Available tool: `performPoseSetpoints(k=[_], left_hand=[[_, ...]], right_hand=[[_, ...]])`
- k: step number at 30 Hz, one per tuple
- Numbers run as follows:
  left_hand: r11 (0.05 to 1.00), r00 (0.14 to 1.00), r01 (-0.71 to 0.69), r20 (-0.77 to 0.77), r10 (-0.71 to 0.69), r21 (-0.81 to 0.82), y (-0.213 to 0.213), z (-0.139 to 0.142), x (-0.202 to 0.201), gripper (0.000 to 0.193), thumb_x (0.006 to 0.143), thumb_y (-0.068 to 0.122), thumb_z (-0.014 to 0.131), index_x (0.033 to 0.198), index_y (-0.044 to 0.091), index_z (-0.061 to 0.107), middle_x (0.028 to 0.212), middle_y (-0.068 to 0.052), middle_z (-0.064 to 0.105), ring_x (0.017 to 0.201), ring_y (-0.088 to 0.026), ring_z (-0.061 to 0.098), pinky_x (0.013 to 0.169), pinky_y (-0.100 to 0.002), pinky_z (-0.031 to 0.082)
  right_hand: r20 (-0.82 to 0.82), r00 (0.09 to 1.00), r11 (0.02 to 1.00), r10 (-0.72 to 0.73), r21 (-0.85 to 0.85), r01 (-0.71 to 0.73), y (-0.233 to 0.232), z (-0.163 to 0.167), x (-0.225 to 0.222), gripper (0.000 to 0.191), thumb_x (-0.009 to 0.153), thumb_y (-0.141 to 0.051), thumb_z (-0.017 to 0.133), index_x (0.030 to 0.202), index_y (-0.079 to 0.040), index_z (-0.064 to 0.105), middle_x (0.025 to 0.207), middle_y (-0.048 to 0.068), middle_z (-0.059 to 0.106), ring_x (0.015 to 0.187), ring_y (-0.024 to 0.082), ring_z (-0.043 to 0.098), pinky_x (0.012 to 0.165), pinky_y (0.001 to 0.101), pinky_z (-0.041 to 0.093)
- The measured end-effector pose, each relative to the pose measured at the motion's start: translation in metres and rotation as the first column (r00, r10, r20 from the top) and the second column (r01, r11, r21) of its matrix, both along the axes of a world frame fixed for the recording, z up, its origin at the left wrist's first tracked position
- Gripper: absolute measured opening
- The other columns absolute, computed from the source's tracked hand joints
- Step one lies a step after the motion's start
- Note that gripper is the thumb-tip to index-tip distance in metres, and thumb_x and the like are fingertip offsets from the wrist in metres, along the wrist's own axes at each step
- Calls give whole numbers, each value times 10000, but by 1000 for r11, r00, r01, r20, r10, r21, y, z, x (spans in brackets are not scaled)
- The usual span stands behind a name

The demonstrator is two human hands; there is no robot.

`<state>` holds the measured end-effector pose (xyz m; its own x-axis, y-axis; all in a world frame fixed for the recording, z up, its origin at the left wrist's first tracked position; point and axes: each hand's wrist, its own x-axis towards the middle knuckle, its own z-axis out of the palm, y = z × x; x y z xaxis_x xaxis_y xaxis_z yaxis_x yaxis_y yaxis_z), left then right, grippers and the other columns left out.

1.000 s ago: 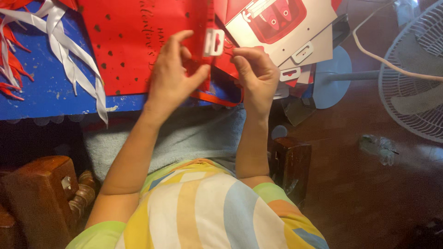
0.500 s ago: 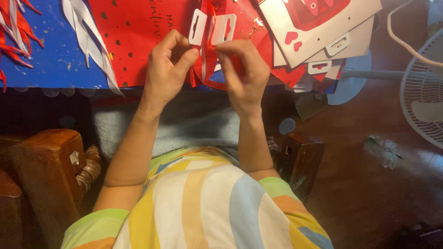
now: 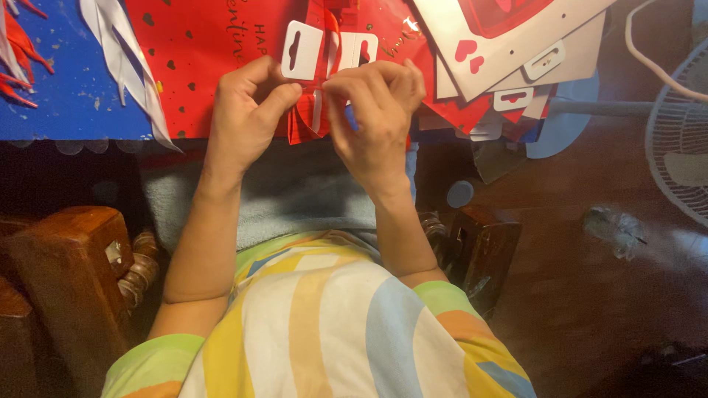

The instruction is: The person assembles red gift bags by threading white and red ribbons through the bag handles and tying them. The person handles multiple bags and ribbons, adjusting and securing the ribbons to complete the assembly.

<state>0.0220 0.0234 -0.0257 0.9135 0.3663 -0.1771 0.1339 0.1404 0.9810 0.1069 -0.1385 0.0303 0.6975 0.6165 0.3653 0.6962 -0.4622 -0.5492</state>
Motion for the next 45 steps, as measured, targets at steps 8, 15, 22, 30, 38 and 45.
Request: performPoseSetpoints(k=[8, 15, 22, 30, 38, 45], left_hand=[[995, 999, 12, -43, -8, 95, 1, 7, -4, 120, 979, 101, 753, 947, -12, 728, 826, -11, 732, 772, -25, 627, 702, -203, 499], [996, 996, 86, -19, -85, 20, -1, 9, -6, 191, 1005, 129, 754, 1149, 5, 747, 1023, -33, 770, 927, -52, 681, 836, -217, 555], [996, 998, 52, 18, -54, 75, -6, 6, -4, 228, 991, 86, 745, 1208, 20, 737, 1084, -68, 765, 980, -83, 709, 873, -238, 572], [960, 999, -48, 17, 45, 277, -15, 9, 0, 88, 992, 82, 761, 1052, 19, 758, 954, -51, 792, 879, -86, 741, 783, -242, 571], [978, 998, -62, 12, 61, 197, -17, 5, -2, 79, 1022, 81, 728, 1053, 10, 713, 969, -50, 781, 910, -90, 740, 801, -231, 593], [995, 999, -37, 8, 37, 87, -15, 4, -1, 129, 1012, 98, 723, 1112, 23, 693, 1007, -53, 783, 978, -103, 764, 845, -226, 622]], right_hand=[[-99, 995, 999, -3, 41, 7, 1, -12, -6, 157, 887, -56, 781, 979, -132, 679, 978, -27, 654, 1110, 217, 576, 1182, 487, 301], [-157, 987, 995, -15, 91, 30, -1, -21, -5, 134, 900, -57, 784, 992, -115, 705, 972, -9, 665, 1096, 207, 604, 1211, 500, 285], [-162, 986, 994, -40, 92, 55, -1, -30, -5, 131, 886, -78, 810, 969, -117, 715, 955, -1, 670, 1094, 211, 609, 1206, 506, 294], [-180, 983, 997, -39, 65, 52, -4, -36, -2, 108, 907, -101, 799, 972, -109, 713, 924, 1, 679, 1095, 213, 618, 1204, 497, 298], [-177, 984, 999, -30, 32, 36, -6, -38, -1, 109, 916, -121, 792, 1006, -100, 735, 926, 14, 697, 1120, 222, 612, 1201, 509, 276], [-174, 984, 999, -32, 27, 37, -9, -42, 1, 115, 915, -116, 786, 991, -72, 711, 962, 47, 682, 1133, 234, 616, 1203, 510, 298]])
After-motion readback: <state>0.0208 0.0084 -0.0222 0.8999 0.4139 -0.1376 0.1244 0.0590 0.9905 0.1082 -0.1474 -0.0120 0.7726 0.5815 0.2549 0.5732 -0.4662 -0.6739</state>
